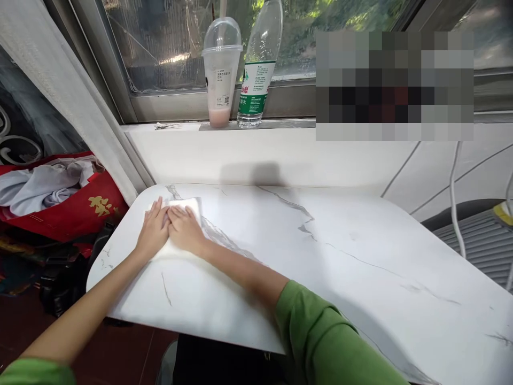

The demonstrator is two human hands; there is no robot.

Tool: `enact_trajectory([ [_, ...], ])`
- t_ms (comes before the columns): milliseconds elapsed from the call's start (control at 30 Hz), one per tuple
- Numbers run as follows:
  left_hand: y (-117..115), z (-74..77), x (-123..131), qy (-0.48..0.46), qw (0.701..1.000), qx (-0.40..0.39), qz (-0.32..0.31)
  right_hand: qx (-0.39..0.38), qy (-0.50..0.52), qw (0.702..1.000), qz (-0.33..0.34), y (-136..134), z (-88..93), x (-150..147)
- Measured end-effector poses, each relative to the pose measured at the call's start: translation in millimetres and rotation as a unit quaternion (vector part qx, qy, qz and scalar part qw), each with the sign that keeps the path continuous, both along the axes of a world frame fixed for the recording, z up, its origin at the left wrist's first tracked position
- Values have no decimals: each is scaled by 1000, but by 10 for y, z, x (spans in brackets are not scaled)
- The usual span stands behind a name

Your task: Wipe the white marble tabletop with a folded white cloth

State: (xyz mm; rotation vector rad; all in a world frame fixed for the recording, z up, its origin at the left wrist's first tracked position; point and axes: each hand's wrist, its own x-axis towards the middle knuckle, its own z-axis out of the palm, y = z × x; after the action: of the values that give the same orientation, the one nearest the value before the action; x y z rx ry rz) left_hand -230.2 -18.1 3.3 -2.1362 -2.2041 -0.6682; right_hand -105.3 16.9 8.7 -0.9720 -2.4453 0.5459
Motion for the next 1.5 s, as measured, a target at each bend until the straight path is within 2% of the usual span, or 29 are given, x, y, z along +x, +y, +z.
enact_trajectory([
  [100, 552, 20, 252, -9, 1000, 6, 9, 43, -21, 998, -48, 482, -31, 213],
  [200, 952, 17, 530, 0, 1000, 2, -4, 64, -24, 994, -82, 855, -33, 473],
  [300, 1185, 8, 712, 6, 1000, 2, -19, 67, -32, 991, -115, 1053, -57, 633],
  [400, 1227, 9, 761, 16, 999, -15, -35, 68, -54, 987, -136, 1061, -106, 678],
  [467, 1129, 12, 770, 22, 998, -32, -51, 73, -76, 985, -135, 959, -142, 705],
  [567, 791, 0, 848, 40, 997, -22, -70, 90, -94, 984, -122, 641, -194, 837],
  [667, 280, -35, 1042, 78, 991, -10, -109, 114, -102, 983, -100, 155, -245, 1112],
  [800, -448, -53, 1384, 134, 971, -17, -197, 138, -92, 984, -70, -569, -328, 1620],
  [867, -724, -31, 1554, 154, 956, -6, -250, 139, -67, 986, -64, -863, -371, 1890],
  [933, -888, -6, 1716, 154, 940, 0, -303, 121, -35, 989, -73, -1051, -413, 2146],
  [1000, -922, 1, 1862, 137, 932, -9, -335, 81, -8, 992, -95, -1107, -452, 2363],
  [1067, -831, -12, 1987, 115, 933, -25, -340, 34, 3, 992, -120, -1024, -482, 2514],
  [1167, -501, -39, 2121, 90, 938, -41, -333, 15, -5, 989, -144, -684, -496, 2595],
  [1367, 523, -13, 2229, 88, 951, -32, -295, 72, -38, 981, -174, 388, -379, 2478],
  [1500, 1113, -22, 2331, 107, 966, -24, -235, 86, -35, 981, -170, 1018, -254, 2443],
])
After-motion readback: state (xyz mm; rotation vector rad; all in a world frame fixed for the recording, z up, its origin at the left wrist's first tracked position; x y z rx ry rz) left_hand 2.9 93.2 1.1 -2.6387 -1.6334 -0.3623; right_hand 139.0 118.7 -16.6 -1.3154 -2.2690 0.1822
